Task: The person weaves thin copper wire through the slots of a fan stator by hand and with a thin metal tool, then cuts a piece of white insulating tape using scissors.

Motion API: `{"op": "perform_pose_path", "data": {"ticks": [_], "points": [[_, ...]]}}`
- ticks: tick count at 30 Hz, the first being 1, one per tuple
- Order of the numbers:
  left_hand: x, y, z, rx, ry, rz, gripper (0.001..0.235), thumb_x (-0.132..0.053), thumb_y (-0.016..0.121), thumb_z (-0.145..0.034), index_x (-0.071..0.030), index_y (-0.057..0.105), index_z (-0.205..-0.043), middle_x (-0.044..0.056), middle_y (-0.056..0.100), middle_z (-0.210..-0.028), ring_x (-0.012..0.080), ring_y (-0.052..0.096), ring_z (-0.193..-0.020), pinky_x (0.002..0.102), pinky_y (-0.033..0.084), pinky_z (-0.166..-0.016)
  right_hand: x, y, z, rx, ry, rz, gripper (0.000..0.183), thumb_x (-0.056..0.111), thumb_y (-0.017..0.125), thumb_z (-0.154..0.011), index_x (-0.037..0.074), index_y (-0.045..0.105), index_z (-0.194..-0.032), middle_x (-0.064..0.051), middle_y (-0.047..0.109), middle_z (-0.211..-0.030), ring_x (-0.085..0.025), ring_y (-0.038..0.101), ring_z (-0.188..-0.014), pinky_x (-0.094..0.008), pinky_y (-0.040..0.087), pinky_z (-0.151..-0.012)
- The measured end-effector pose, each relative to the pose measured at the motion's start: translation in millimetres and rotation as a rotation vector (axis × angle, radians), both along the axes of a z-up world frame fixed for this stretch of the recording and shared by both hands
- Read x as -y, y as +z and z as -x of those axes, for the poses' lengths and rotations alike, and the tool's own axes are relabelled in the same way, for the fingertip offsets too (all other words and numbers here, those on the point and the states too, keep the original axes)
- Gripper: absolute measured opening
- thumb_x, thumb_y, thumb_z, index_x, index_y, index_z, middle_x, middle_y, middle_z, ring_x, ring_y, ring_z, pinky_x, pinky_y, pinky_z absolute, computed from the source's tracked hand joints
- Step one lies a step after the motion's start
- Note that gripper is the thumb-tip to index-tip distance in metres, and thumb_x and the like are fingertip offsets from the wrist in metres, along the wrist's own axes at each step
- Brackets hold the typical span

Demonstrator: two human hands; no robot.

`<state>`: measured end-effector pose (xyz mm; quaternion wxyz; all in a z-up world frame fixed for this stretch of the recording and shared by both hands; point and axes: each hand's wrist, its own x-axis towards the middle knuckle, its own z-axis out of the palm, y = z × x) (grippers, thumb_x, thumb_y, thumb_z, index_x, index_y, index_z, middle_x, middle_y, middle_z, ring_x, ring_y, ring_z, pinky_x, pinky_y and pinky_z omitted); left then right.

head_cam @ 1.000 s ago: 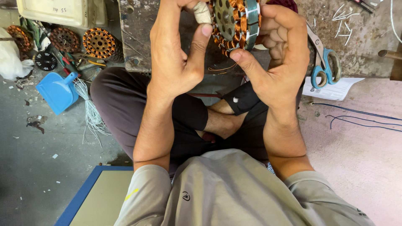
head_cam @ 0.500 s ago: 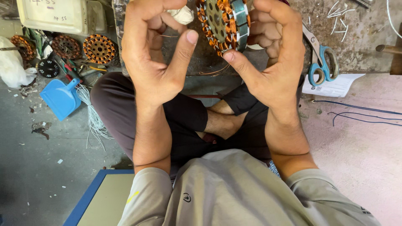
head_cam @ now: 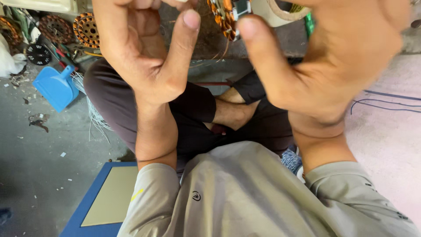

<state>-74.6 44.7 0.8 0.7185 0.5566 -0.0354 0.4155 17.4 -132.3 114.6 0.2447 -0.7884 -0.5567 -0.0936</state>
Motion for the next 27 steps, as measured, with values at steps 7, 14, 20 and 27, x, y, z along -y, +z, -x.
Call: {"op": "perform_pose_path", "data": {"ticks": [7,14,20,27], "points": [[-8.5,-32.8,-16.8,0.081,-0.013,0.293,0.049,0.021,0.071,-0.108,-0.009,0.043,-0.135,0.008,0.059,-0.114,0.0180,0.059,-0.091,0.033,0.052,-0.084,-32.2,-6.2,-19.4,0.126,0.133,0.138,0.015,0.012,0.063,-0.108,0.008,0.071,-0.121,-0.006,0.067,-0.096,-0.023,0.064,-0.079,-0.032,0.048,-0.070],[-3.2,-39.7,-21.2,0.101,-0.087,0.315,0.052,0.022,0.071,-0.109,-0.011,0.042,-0.138,0.009,0.061,-0.115,0.0187,0.060,-0.092,0.034,0.053,-0.087,-15.5,-5.2,-25.6,0.051,0.121,0.132,0.019,0.018,0.068,-0.106,0.004,0.066,-0.119,-0.006,0.067,-0.103,-0.023,0.066,-0.090,-0.031,0.049,-0.079],[-4.7,-36.9,-31.4,0.175,-0.149,0.255,0.054,0.024,0.067,-0.110,-0.013,0.045,-0.142,0.008,0.058,-0.108,0.0210,0.056,-0.085,0.033,0.048,-0.076,-1.1,-2.7,-33.1,-0.039,0.026,0.058,0.018,0.016,0.071,-0.105,0.003,0.065,-0.116,-0.007,0.066,-0.101,-0.024,0.065,-0.090,-0.032,0.048,-0.079],[-16.8,-9.7,-23.9,0.160,0.034,0.220,0.056,0.021,0.068,-0.103,-0.011,0.042,-0.141,0.007,0.055,-0.110,0.0206,0.055,-0.081,0.031,0.048,-0.071,5.0,-7.2,-37.0,-0.094,-0.029,0.057,0.018,0.014,0.074,-0.104,0.002,0.064,-0.113,-0.009,0.064,-0.099,-0.026,0.064,-0.089,-0.033,0.046,-0.078]]}}
